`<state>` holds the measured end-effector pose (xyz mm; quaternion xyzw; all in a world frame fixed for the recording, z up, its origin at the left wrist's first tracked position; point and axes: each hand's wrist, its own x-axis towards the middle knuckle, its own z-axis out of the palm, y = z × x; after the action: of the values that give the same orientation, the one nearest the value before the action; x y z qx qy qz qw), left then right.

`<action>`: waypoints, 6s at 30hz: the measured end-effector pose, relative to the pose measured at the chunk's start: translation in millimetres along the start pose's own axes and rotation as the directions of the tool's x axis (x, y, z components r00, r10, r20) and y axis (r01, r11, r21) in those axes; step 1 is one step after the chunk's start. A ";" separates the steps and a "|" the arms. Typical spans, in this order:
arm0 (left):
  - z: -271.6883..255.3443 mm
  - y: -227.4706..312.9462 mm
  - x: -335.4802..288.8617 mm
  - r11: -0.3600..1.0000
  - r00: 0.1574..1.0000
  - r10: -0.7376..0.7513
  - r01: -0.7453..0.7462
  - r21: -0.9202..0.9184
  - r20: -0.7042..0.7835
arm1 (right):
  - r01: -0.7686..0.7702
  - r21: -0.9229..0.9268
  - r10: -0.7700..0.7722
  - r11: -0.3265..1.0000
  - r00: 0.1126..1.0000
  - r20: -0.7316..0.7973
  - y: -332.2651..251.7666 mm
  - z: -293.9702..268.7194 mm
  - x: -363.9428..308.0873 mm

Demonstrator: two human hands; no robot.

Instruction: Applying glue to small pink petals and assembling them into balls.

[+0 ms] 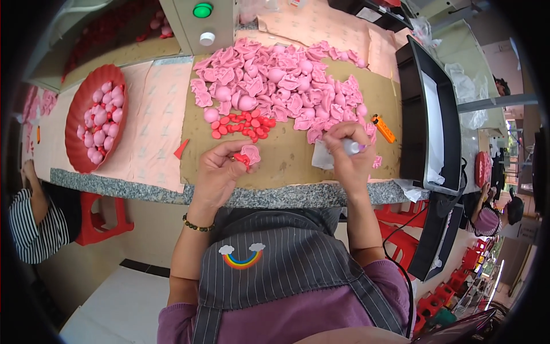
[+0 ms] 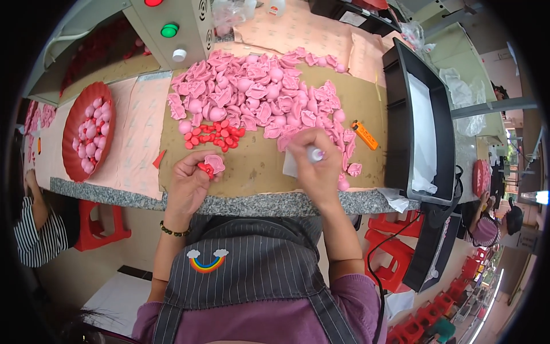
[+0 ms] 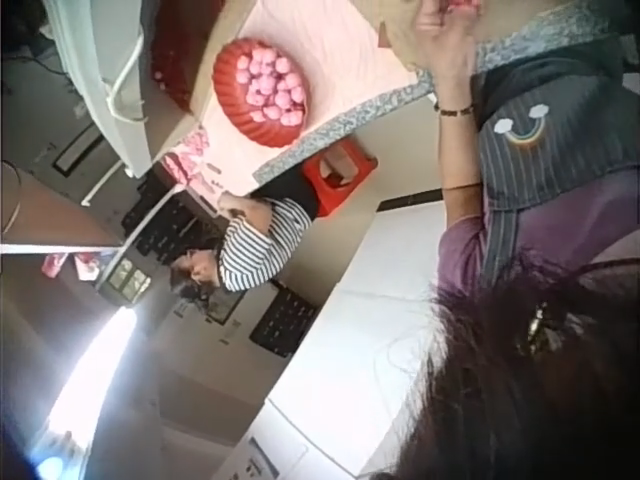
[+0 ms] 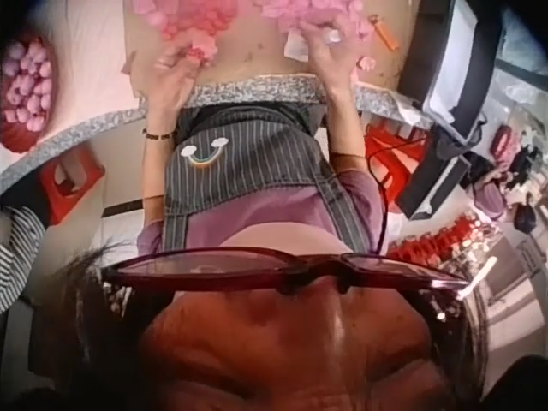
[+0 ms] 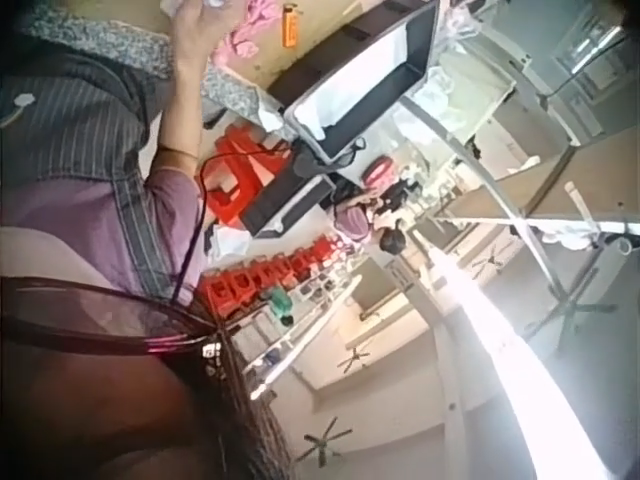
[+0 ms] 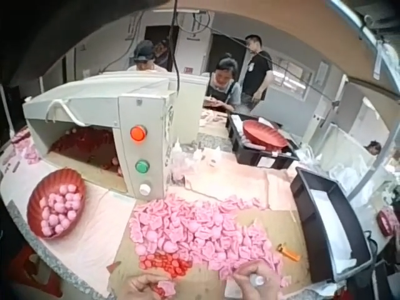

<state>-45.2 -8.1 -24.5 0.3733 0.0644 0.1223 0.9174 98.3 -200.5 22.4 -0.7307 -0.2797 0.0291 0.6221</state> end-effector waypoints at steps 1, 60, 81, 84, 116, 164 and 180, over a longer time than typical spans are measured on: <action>-0.9 -0.5 0.6 1.000 1.000 -0.001 0.001 -0.008 -0.004 | 0.104 -0.148 -0.113 0.983 0.992 -0.050 -0.8 -8.7 11.6; 9.5 -16.3 -3.0 1.000 0.997 -0.025 0.026 -0.005 0.069 | -0.470 0.249 0.314 0.847 0.819 0.479 0.2 37.4 -2.6; 7.8 -14.7 3.6 0.961 0.989 -0.113 0.134 -0.241 0.100 | -0.191 0.159 0.149 0.969 0.959 0.243 -26.4 43.0 -15.2; 6.2 -16.9 3.7 0.966 0.990 -0.098 0.118 -0.229 0.100 | 0.031 0.055 -0.044 0.998 0.968 0.249 -28.8 44.6 -17.7; 15.2 -14.3 3.0 0.989 0.994 -0.095 0.100 -0.107 0.053 | 0.284 -0.202 -0.226 0.937 0.936 0.270 -39.0 57.7 -25.0; 20.4 -13.4 -3.7 0.996 0.997 -0.076 0.076 0.040 -0.007 | 0.392 -0.114 -0.343 0.913 0.888 0.308 -8.5 51.6 -33.2; 19.6 -18.5 -4.4 0.956 0.992 0.123 -0.115 0.271 -0.016 | 0.015 0.328 -0.091 0.945 0.972 0.218 13.3 58.5 -52.1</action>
<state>-42.0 -35.3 -23.3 0.4956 0.0728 0.1735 0.8479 36.5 -172.4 -18.9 -0.6026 -0.3610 0.1423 0.6974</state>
